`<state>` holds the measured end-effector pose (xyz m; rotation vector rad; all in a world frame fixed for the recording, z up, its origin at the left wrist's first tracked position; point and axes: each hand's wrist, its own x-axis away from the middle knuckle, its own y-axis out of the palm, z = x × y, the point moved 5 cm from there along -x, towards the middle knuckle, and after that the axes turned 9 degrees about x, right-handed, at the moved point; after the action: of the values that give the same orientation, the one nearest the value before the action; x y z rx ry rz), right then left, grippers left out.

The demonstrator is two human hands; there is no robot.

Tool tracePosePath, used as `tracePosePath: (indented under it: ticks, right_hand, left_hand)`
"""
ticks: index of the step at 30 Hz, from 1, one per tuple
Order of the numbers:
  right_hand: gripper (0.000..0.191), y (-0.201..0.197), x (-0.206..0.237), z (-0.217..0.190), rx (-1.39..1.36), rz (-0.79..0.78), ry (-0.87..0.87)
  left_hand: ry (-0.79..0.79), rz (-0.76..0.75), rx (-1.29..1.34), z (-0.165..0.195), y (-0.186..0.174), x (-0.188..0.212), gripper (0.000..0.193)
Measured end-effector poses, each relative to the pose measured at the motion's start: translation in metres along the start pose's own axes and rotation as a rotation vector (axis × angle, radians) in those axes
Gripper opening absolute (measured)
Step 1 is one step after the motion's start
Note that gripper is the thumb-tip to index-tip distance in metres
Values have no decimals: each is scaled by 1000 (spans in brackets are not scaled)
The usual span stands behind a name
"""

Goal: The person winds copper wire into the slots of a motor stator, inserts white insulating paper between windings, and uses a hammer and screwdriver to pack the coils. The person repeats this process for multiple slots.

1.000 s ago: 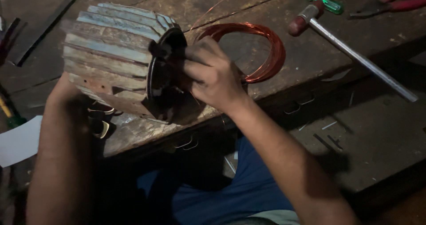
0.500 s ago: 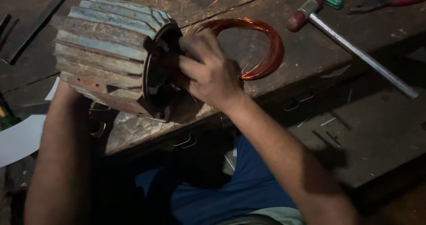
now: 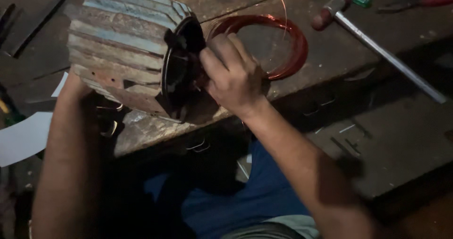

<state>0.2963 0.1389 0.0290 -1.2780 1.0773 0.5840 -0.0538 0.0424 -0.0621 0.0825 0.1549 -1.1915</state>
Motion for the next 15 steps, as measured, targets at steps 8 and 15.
tracePosePath:
  ticks: [8,15]
  right_hand:
    - [23,-1,0,3,-75,-58,-50]
    - [24,14,1,1,-42,-76,-56]
  left_hand:
    - [47,15,-32,20,12,0,32]
    - [97,-17,-61,8,6,-7,37]
